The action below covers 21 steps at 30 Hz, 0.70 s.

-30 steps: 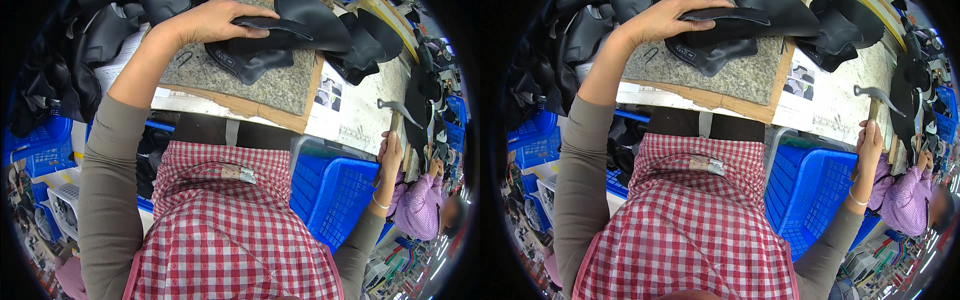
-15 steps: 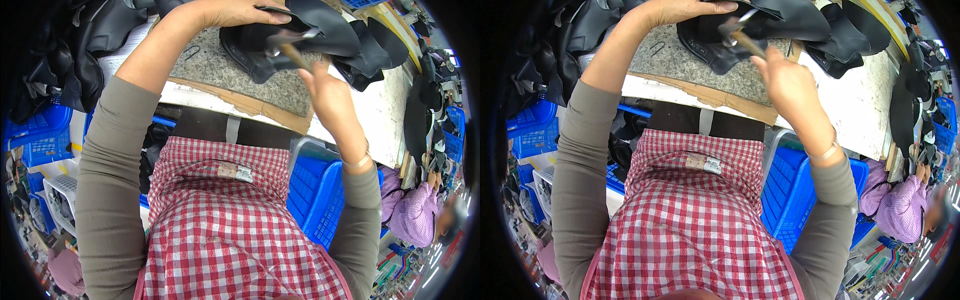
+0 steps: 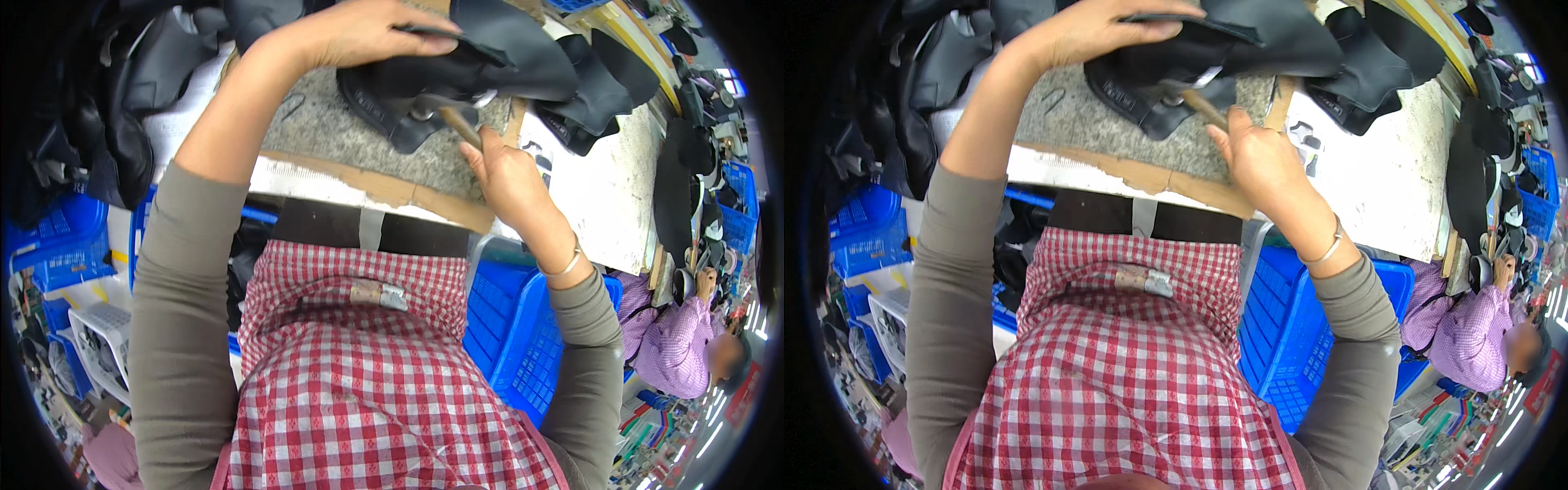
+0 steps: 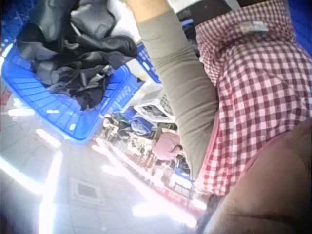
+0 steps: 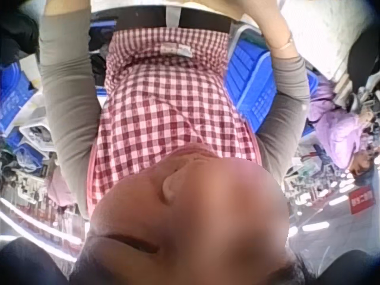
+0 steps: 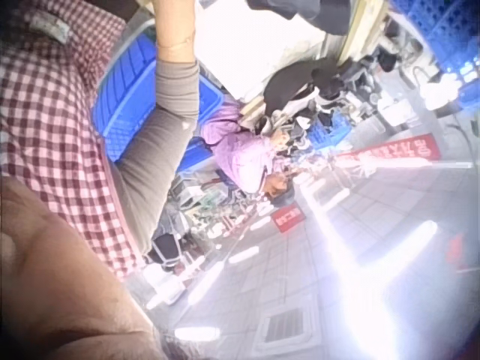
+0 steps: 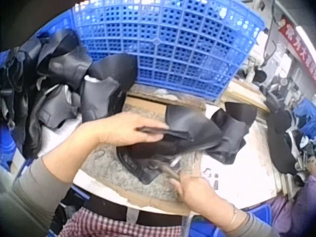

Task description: The person repeatedly picks up black shoe uppers from a blue basket, aligns and folds the edges, and uses a hammer to tap the seams on a workbench. The person turns the pieces over and continues hammering different edges, then places the finished pieces back on the bench.

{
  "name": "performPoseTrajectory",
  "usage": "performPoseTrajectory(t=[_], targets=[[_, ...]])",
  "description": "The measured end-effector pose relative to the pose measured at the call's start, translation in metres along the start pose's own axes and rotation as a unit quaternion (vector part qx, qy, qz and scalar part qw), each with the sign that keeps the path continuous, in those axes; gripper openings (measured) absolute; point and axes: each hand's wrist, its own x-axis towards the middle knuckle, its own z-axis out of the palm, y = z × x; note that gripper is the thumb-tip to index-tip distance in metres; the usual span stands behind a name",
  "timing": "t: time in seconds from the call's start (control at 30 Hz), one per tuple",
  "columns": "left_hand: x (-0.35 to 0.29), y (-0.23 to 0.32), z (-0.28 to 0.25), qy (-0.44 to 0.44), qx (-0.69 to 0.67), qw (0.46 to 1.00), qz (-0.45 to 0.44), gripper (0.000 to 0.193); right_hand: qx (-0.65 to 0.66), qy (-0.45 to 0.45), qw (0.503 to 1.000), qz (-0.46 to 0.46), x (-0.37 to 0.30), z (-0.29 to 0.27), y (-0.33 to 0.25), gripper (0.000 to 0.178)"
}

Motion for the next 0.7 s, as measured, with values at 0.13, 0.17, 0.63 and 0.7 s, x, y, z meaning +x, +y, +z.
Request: performPoseTrajectory(t=[0.13,0.17,0.63,0.7], targets=[[-0.009,-0.008,0.010,0.017,-0.003,1.000,0.009,0.049,0.050,0.028,0.998,0.013,-0.011,0.009,0.013,0.031],[-0.013,-0.010,0.018,0.051,0.023,0.998,-0.002,0.046,0.062,0.028,0.997,0.022,-0.015,0.015,0.016,0.032],[-0.061,-0.008,0.090,0.311,0.253,0.914,0.060,0.076,-0.039,0.113,0.993,-0.003,-0.042,0.079,0.028,0.037],[-0.062,-0.011,0.096,0.317,0.255,0.912,0.051,0.077,-0.043,0.114,0.993,-0.003,-0.041,0.078,0.026,0.036]])
